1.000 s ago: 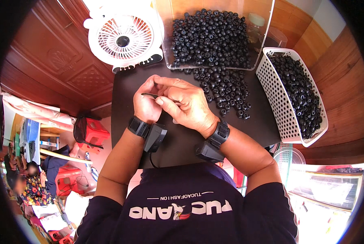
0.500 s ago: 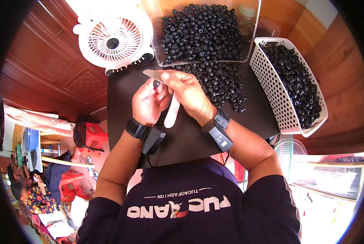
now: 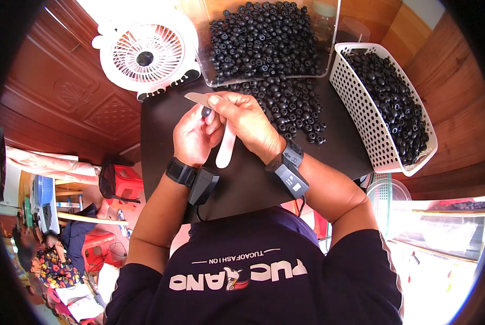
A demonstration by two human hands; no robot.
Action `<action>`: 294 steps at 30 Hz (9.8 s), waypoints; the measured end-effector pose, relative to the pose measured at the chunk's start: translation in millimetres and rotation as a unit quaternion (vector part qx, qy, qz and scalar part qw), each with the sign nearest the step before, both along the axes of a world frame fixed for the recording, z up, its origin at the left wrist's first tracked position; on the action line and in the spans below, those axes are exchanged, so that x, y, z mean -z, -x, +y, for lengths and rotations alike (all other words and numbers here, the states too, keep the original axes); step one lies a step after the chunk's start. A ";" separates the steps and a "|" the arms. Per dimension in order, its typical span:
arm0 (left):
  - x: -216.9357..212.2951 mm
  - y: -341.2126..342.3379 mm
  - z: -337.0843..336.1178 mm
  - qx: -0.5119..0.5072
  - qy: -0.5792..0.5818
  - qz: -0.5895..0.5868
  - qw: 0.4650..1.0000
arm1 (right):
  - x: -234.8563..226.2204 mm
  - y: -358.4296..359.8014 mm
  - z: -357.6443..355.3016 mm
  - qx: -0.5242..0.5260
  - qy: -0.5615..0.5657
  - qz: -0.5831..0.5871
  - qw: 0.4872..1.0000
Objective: Trimming excess material from small black rubber or plastic parts using a small blade.
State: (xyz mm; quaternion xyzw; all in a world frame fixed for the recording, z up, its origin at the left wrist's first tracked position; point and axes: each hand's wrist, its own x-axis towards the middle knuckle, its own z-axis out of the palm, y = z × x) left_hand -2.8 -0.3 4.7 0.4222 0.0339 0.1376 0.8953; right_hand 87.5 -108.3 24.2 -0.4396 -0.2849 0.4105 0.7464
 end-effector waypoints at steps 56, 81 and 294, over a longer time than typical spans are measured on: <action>-0.3 0.0 -19.2 -0.048 0.074 0.011 0.996 | 5.9 2.1 1.5 -0.013 -0.024 -0.028 0.999; 6.7 -7.8 -5.0 -0.047 -0.021 0.088 0.995 | -10.0 -81.7 -21.9 0.340 -0.063 -0.023 0.938; -8.7 9.4 -1.1 -0.034 -0.028 -0.001 0.999 | -22.1 5.8 -13.6 -0.041 -0.033 -0.034 0.998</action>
